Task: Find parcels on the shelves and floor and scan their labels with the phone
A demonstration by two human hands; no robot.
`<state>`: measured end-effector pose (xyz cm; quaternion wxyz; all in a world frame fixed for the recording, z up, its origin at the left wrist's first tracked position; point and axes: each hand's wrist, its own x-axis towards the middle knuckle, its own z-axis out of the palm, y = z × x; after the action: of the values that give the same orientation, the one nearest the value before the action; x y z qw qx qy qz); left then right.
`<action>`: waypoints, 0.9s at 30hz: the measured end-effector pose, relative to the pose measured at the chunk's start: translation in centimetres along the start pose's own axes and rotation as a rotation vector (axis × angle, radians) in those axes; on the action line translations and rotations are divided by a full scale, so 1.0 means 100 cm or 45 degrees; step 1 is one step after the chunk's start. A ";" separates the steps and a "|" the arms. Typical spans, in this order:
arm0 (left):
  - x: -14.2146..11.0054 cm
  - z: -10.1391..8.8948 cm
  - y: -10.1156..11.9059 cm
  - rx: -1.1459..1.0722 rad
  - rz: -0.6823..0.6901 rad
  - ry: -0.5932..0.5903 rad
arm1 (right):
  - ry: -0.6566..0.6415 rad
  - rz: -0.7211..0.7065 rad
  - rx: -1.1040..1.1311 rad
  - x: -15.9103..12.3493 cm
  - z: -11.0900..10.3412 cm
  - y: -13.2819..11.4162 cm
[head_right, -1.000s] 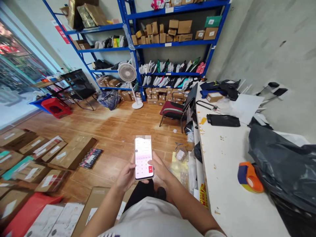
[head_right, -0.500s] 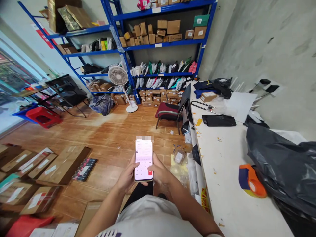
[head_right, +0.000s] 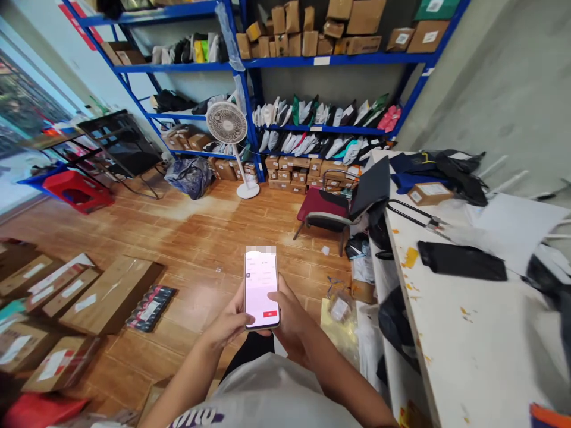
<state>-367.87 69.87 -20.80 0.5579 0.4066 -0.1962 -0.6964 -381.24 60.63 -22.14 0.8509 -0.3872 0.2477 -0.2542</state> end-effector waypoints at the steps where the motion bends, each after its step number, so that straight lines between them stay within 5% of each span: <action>1: 0.014 -0.019 0.020 -0.005 -0.005 0.014 | -0.004 0.007 -0.011 0.032 0.007 -0.003; 7: 0.102 -0.125 0.159 -0.232 0.050 -0.028 | -0.008 0.006 -0.097 0.222 0.050 -0.029; 12: 0.184 -0.180 0.250 -0.259 0.029 -0.103 | -0.181 -0.061 -0.161 0.346 0.052 -0.059; 15: 0.245 -0.198 0.287 -0.244 -0.019 -0.118 | -0.218 -0.129 -0.160 0.404 0.039 -0.084; 18: 0.315 -0.211 0.318 -0.225 -0.047 -0.134 | -0.004 -0.090 -0.038 0.465 0.017 -0.109; 21: 0.395 -0.220 0.351 -0.187 -0.084 -0.172 | 0.209 -0.135 0.036 0.535 -0.015 -0.136; 27: 0.563 -0.223 0.430 -0.008 -0.082 -0.143 | 0.305 -0.193 0.082 0.691 -0.082 -0.212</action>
<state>-326.46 8.27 -22.24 0.5248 0.3712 -0.2118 -0.7362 -339.72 1.02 -25.71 0.8057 -0.3442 0.3090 -0.3700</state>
